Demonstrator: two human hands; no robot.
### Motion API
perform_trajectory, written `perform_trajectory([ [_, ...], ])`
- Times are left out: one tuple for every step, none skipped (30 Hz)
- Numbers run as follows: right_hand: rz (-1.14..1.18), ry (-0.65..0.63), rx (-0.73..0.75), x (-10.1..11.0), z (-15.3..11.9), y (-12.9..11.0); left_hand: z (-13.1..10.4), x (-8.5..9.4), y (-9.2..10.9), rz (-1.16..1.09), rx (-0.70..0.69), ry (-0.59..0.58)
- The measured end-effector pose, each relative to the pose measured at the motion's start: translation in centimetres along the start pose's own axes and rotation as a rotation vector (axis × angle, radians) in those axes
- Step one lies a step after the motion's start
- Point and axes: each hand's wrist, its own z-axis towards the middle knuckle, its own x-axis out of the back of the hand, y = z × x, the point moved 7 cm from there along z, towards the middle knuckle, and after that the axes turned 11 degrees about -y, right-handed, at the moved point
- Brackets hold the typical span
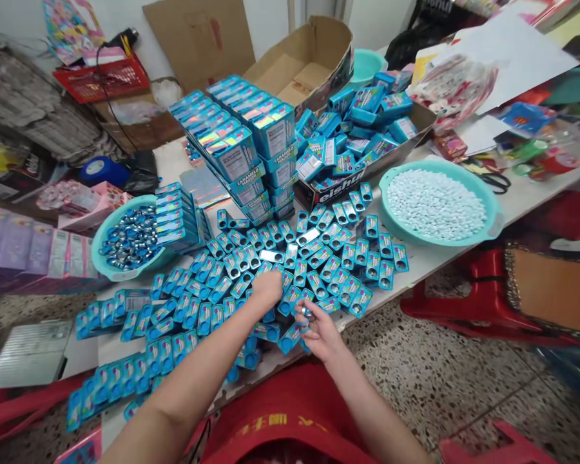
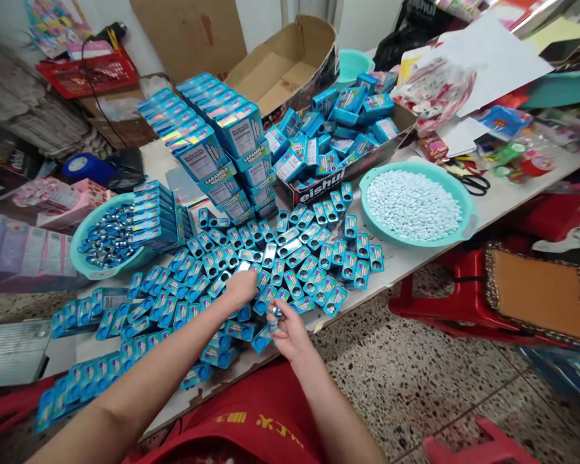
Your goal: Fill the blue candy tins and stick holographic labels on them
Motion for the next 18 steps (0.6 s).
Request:
perform_trajectory([
  [0.025,-0.014,0.02,-0.1,0.1,-0.4,0.1,0.1,0.2,0.002,0.011,-0.003],
  [0.049,-0.023,0.045,-0.2,0.2,-0.8,0.3,0.3,0.3,0.001,0.018,-0.001],
  [0.072,-0.027,0.069,-0.2,0.3,-1.1,0.4,0.3,0.3,0.001,0.019,0.002],
  [0.093,-0.022,0.091,-0.1,0.4,-1.4,0.4,0.4,0.3,0.0,0.017,0.008],
  [0.111,-0.006,0.108,0.0,0.5,-1.5,0.4,0.5,0.2,0.0,0.012,0.016],
  [0.127,0.018,0.119,0.2,0.5,-1.6,0.3,0.5,-0.1,0.005,0.006,0.022],
  [0.137,0.045,0.131,0.4,0.6,-1.7,0.1,0.5,-0.3,0.007,-0.004,0.035],
  [0.139,0.072,0.151,0.5,0.6,-1.8,-0.2,0.4,-0.6,-0.01,-0.023,0.06],
  [0.131,0.095,0.18,0.6,0.7,-2.0,-0.7,0.3,-0.8,-0.062,-0.053,0.095],
  [0.11,0.11,0.215,0.6,0.7,-2.1,-1.3,0.0,-1.0,-0.164,-0.102,0.129],
  [0.08,0.117,0.251,0.5,0.8,-2.3,-2.0,-0.5,-1.1,-0.322,-0.166,0.147],
  [0.045,0.119,0.284,0.3,0.9,-2.4,-2.7,-1.3,-1.0,-0.521,-0.241,0.135],
  [0.013,0.12,0.31,0.0,1.0,-2.4,-3.4,-2.3,-0.9,-0.737,-0.315,0.093],
  [-0.017,0.121,0.33,-0.2,1.2,-2.3,-4.0,-3.4,-0.5,-0.939,-0.374,0.03],
  [-0.045,0.125,0.347,-0.4,1.4,-2.2,-4.4,-4.5,-0.2,-1.113,-0.41,-0.028],
  [-0.073,0.131,0.36,-0.5,1.6,-2.0,-4.8,-5.4,0.1,-1.25,-0.424,-0.063],
  [-0.104,0.138,0.37,-0.7,1.8,-1.8,-5.0,-6.0,0.2,-1.346,-0.418,-0.07],
  [-0.139,0.141,0.375,-0.8,2.0,-1.6,-5.0,-6.3,0.2,-1.401,-0.403,-0.05],
])
